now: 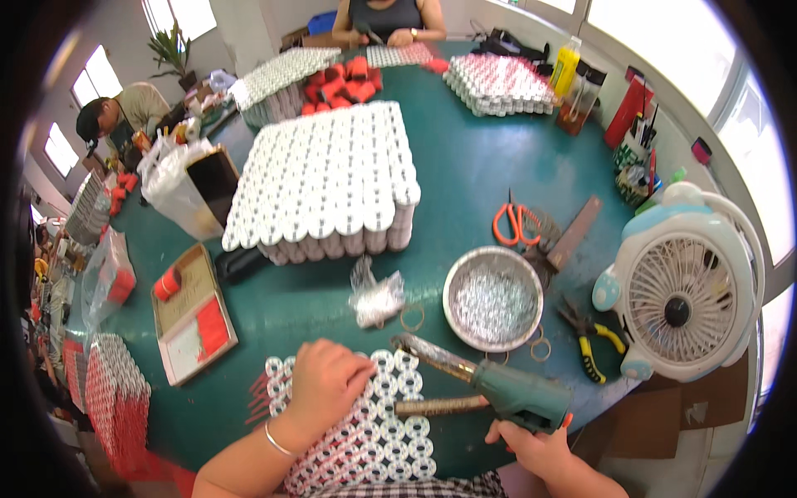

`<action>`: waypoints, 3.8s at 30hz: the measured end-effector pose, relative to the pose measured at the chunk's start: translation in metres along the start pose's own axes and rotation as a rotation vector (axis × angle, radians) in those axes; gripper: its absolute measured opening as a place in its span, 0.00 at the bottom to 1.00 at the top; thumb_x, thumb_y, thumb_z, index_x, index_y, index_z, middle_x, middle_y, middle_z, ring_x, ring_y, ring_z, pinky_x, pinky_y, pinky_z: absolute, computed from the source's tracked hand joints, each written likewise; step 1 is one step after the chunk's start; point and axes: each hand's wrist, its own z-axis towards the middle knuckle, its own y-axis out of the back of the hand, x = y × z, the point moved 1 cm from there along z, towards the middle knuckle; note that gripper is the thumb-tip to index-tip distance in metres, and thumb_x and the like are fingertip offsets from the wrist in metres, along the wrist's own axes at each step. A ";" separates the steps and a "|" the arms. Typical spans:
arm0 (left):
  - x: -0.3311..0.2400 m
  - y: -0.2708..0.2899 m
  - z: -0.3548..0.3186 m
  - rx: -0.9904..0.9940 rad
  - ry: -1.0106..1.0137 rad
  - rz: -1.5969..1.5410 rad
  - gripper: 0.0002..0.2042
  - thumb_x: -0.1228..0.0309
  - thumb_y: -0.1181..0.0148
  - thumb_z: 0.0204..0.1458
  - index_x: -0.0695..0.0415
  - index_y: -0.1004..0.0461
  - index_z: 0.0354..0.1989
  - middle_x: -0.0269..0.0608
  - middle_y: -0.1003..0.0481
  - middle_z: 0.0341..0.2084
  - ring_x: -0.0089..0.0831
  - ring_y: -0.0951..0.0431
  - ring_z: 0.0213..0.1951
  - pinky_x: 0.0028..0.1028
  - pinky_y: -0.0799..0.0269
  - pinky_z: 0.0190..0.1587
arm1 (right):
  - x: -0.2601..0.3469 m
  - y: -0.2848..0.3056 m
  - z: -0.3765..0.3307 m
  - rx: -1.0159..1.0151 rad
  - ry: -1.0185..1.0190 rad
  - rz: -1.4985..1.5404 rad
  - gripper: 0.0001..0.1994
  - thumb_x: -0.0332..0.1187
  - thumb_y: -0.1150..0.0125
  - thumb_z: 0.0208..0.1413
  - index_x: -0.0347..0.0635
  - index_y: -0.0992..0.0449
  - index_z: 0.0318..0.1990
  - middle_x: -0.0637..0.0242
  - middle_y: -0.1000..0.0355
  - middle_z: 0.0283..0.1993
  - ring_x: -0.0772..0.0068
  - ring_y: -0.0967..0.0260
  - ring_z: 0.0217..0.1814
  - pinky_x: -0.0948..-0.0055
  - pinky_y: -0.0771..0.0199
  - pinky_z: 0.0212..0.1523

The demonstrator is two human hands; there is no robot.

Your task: The person solders red leads onto a wiring grid of circular electronic components on a circuit board using a soldering iron.

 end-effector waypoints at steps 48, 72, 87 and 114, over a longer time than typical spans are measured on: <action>0.155 0.113 -0.041 -0.101 0.532 0.425 0.07 0.74 0.39 0.40 0.58 0.22 0.30 0.47 0.27 0.27 0.45 0.27 0.34 0.38 0.31 0.41 | 0.006 -0.015 -0.039 -0.123 0.003 0.029 0.15 0.28 0.47 0.51 0.34 0.31 0.48 0.58 0.28 0.40 0.76 0.35 0.22 0.77 0.35 0.23; 0.159 0.115 -0.043 -0.398 0.573 0.107 0.06 0.73 0.44 0.48 0.60 0.23 0.32 0.46 0.24 0.26 0.38 0.25 0.33 0.31 0.31 0.36 | -0.003 -0.014 -0.033 -0.214 -0.148 0.071 0.13 0.29 0.50 0.54 0.34 0.30 0.46 0.65 0.30 0.24 0.81 0.44 0.17 0.81 0.44 0.19; 0.119 0.119 -0.066 -0.690 0.734 -0.933 0.08 0.77 0.49 0.54 0.64 0.28 0.41 0.40 0.25 0.34 0.22 0.27 0.32 0.20 0.32 0.37 | -0.024 -0.007 -0.035 -0.275 -0.006 0.158 0.26 0.37 0.41 0.46 0.31 0.38 0.50 0.55 0.31 0.41 0.69 0.34 0.18 0.76 0.35 0.15; -0.046 0.030 -0.051 0.791 0.977 -1.393 0.14 0.71 0.50 0.57 0.62 0.32 0.51 0.40 0.25 0.37 0.21 0.24 0.34 0.19 0.28 0.34 | -0.001 -0.043 0.001 0.162 -0.126 0.599 0.27 0.32 0.45 0.52 0.29 0.44 0.58 0.51 0.37 0.55 0.55 0.34 0.54 0.61 0.34 0.52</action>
